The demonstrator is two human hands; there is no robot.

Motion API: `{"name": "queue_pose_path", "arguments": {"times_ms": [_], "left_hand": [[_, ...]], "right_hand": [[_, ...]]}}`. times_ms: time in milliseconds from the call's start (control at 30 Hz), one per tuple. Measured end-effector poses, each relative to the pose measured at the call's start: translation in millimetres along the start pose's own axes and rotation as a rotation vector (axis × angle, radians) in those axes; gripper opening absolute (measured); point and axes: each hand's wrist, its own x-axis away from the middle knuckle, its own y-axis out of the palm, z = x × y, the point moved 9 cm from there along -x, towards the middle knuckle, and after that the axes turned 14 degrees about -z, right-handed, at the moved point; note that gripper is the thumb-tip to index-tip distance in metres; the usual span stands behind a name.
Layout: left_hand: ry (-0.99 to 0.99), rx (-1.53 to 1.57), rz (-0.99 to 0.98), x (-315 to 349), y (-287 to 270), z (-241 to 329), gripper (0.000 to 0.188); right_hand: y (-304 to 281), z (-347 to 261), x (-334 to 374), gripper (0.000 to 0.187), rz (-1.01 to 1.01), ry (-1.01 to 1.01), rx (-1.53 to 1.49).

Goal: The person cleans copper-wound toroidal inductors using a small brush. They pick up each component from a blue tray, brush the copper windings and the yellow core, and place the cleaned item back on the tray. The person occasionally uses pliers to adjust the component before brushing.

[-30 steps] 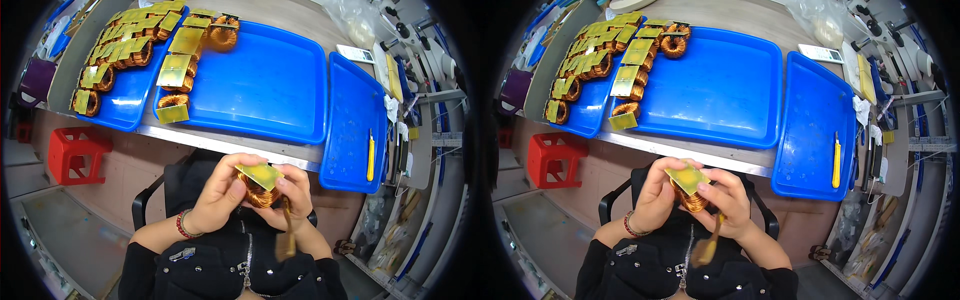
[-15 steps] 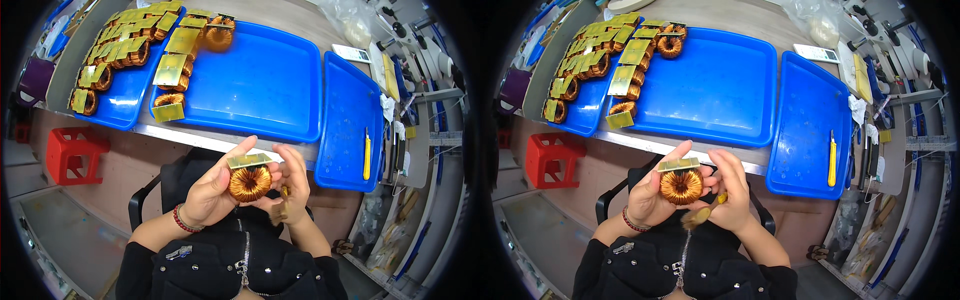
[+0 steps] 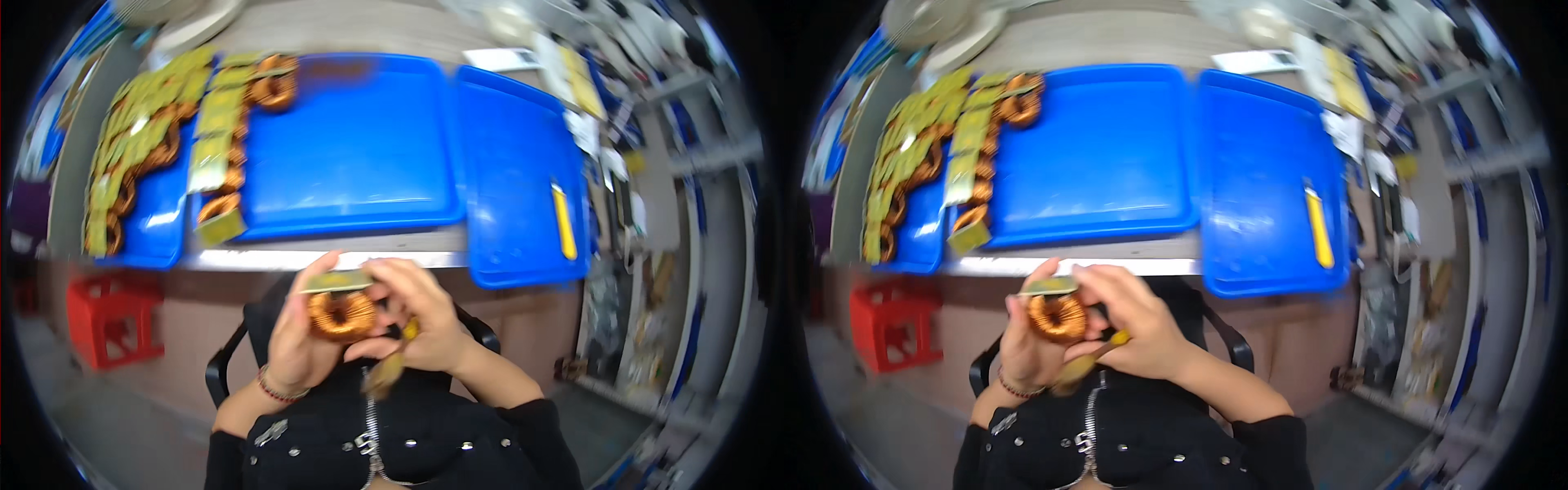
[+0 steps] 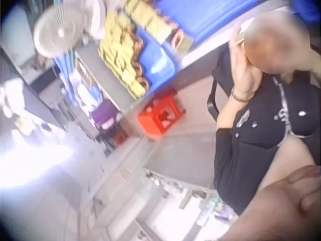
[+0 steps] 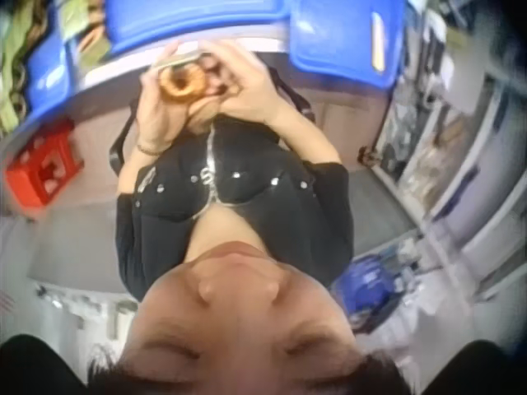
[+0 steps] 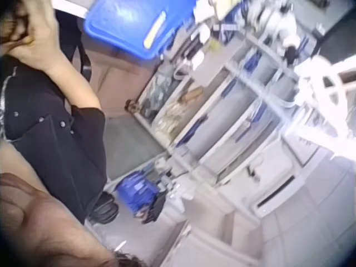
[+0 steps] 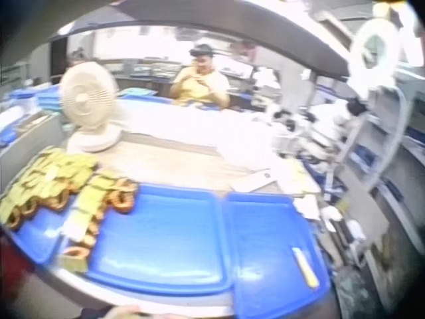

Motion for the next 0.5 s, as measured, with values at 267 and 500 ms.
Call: {"name": "queue_pose_path", "arguments": {"times_ms": [267,500], "left_hand": [[-0.046,-0.436,0.112,-12,-8,12,0.044],[-0.145,-0.474,0.120,-34,-1,3,0.050]], "right_hand": [[-195,17,112,0.019,0.611,0.345,0.792],[-314,107,208,0.058,0.775,0.600,0.868]]}}
